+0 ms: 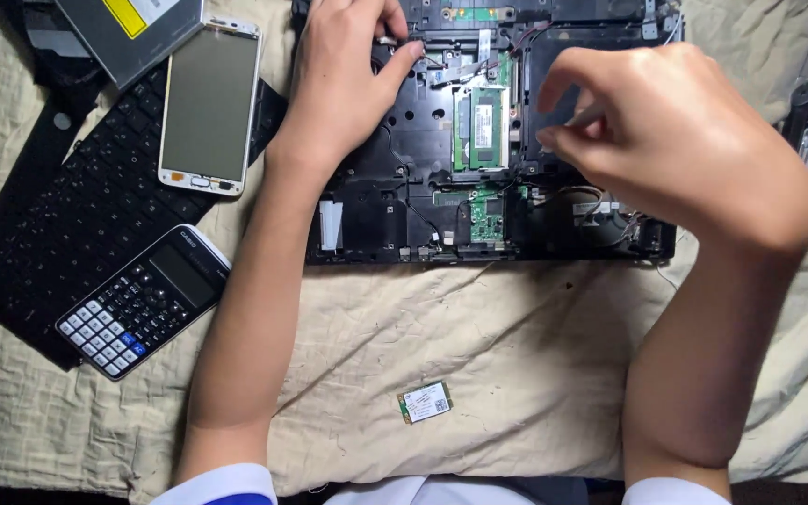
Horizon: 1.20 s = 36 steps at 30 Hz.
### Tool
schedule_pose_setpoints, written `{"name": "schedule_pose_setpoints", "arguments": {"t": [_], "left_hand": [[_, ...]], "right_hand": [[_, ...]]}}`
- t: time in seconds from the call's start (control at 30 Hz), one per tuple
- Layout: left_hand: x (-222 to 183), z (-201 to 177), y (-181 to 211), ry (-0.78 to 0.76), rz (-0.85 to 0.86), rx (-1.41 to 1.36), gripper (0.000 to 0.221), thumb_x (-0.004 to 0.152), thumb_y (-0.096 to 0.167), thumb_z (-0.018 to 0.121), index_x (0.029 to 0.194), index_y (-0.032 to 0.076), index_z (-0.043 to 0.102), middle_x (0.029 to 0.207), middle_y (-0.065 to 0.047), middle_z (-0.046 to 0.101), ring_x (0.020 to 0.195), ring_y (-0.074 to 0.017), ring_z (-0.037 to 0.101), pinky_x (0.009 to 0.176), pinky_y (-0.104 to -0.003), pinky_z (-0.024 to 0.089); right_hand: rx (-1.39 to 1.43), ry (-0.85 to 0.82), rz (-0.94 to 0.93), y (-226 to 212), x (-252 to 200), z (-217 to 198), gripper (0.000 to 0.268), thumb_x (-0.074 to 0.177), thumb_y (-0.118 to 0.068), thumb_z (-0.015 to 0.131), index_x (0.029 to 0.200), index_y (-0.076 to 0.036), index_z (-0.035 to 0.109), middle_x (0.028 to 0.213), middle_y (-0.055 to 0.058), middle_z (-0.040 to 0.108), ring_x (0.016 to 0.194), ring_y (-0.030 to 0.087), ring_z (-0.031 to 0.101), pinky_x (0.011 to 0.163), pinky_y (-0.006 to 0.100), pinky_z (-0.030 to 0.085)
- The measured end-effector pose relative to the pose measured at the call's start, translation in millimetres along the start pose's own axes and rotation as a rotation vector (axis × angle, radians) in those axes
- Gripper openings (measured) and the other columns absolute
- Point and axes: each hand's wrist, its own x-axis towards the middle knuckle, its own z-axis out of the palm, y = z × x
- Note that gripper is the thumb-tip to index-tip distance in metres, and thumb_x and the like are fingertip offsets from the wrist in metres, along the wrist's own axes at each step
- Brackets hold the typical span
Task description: Connecting internal ribbon cables and small wire connectors to a laptop motherboard during assembly or repair.
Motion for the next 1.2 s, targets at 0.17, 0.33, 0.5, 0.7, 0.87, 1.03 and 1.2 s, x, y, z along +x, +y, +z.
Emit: {"name": "schedule_pose_setpoints", "arguments": {"t": [0.17, 0.33, 0.5, 0.7, 0.87, 1.03, 1.2], "left_hand": [[0.6, -2.9, 1.0, -0.010, 0.033, -0.043, 0.021, 0.096, 0.009, 0.081, 0.094, 0.009, 0.059, 0.096, -0.005, 0.064, 0.089, -0.0227, 0.062, 0.079, -0.040, 0.046], [1.0, -10.3, 4.5, -0.064, 0.040, -0.065, 0.027, 0.096, 0.013, 0.084, 0.098, 0.010, 0.057, 0.100, -0.004, 0.062, 0.094, -0.0230, 0.061, 0.083, -0.041, 0.045], [2.1, -9.0, 5.0, -0.038, 0.067, 0.000, 0.031, 0.094, 0.015, 0.088, 0.094, 0.010, 0.058, 0.097, -0.006, 0.058, 0.091, -0.0235, 0.052, 0.080, -0.038, 0.043], [-0.6, -0.3, 4.9, 0.039, 0.069, 0.161, 0.032, 0.096, 0.023, 0.089, 0.091, 0.012, 0.059, 0.089, -0.003, 0.053, 0.086, -0.0226, 0.052, 0.067, -0.038, 0.044], [-0.8, 2.4, 5.9, 0.044, 0.058, 0.233, 0.029, 0.100, 0.026, 0.082, 0.090, 0.012, 0.058, 0.090, -0.003, 0.055, 0.085, -0.0237, 0.055, 0.064, -0.041, 0.043], [-3.3, 5.5, 3.3, 0.084, 0.121, 0.292, 0.025, 0.106, 0.018, 0.077, 0.093, 0.008, 0.059, 0.092, -0.008, 0.055, 0.086, -0.0270, 0.054, 0.065, -0.041, 0.043], [-5.5, 6.7, 0.8, 0.094, 0.145, 0.324, 0.025, 0.108, 0.016, 0.077, 0.093, 0.008, 0.059, 0.092, -0.008, 0.057, 0.085, -0.0262, 0.054, 0.063, -0.041, 0.043]], "right_hand": [[0.022, -0.005, -0.042, 5.5, 18.8, 13.0, 0.015, 0.101, -0.025, 0.070, 0.106, -0.011, 0.072, 0.084, 0.013, 0.076, 0.077, 0.035, 0.071, 0.071, 0.046, 0.047], [-0.008, 0.071, -0.057, -3.9, 20.9, 21.3, 0.030, 0.111, -0.029, 0.065, 0.095, -0.004, 0.066, 0.084, 0.017, 0.073, 0.080, 0.046, 0.065, 0.066, 0.053, 0.046], [-0.029, 0.078, -0.017, -8.1, 20.8, 21.6, 0.026, 0.108, -0.029, 0.065, 0.093, -0.007, 0.064, 0.083, 0.018, 0.072, 0.080, 0.048, 0.066, 0.066, 0.056, 0.049], [0.014, 0.054, 0.010, -7.9, 20.5, 18.3, 0.011, 0.097, -0.016, 0.062, 0.103, -0.008, 0.066, 0.092, 0.021, 0.073, 0.085, 0.048, 0.068, 0.069, 0.056, 0.051], [0.050, 0.044, 0.021, -6.5, 22.8, 19.6, 0.012, 0.093, -0.014, 0.062, 0.104, -0.009, 0.067, 0.092, 0.020, 0.073, 0.085, 0.047, 0.068, 0.069, 0.056, 0.049], [0.027, 0.103, -0.020, -7.0, 20.3, 25.1, 0.016, 0.089, -0.007, 0.061, 0.103, -0.006, 0.067, 0.094, 0.024, 0.070, 0.082, 0.051, 0.067, 0.064, 0.058, 0.049], [0.041, 0.106, -0.023, -2.1, 21.7, 26.0, 0.018, 0.088, -0.012, 0.067, 0.106, -0.007, 0.067, 0.097, 0.026, 0.069, 0.085, 0.053, 0.066, 0.067, 0.059, 0.049]]}}
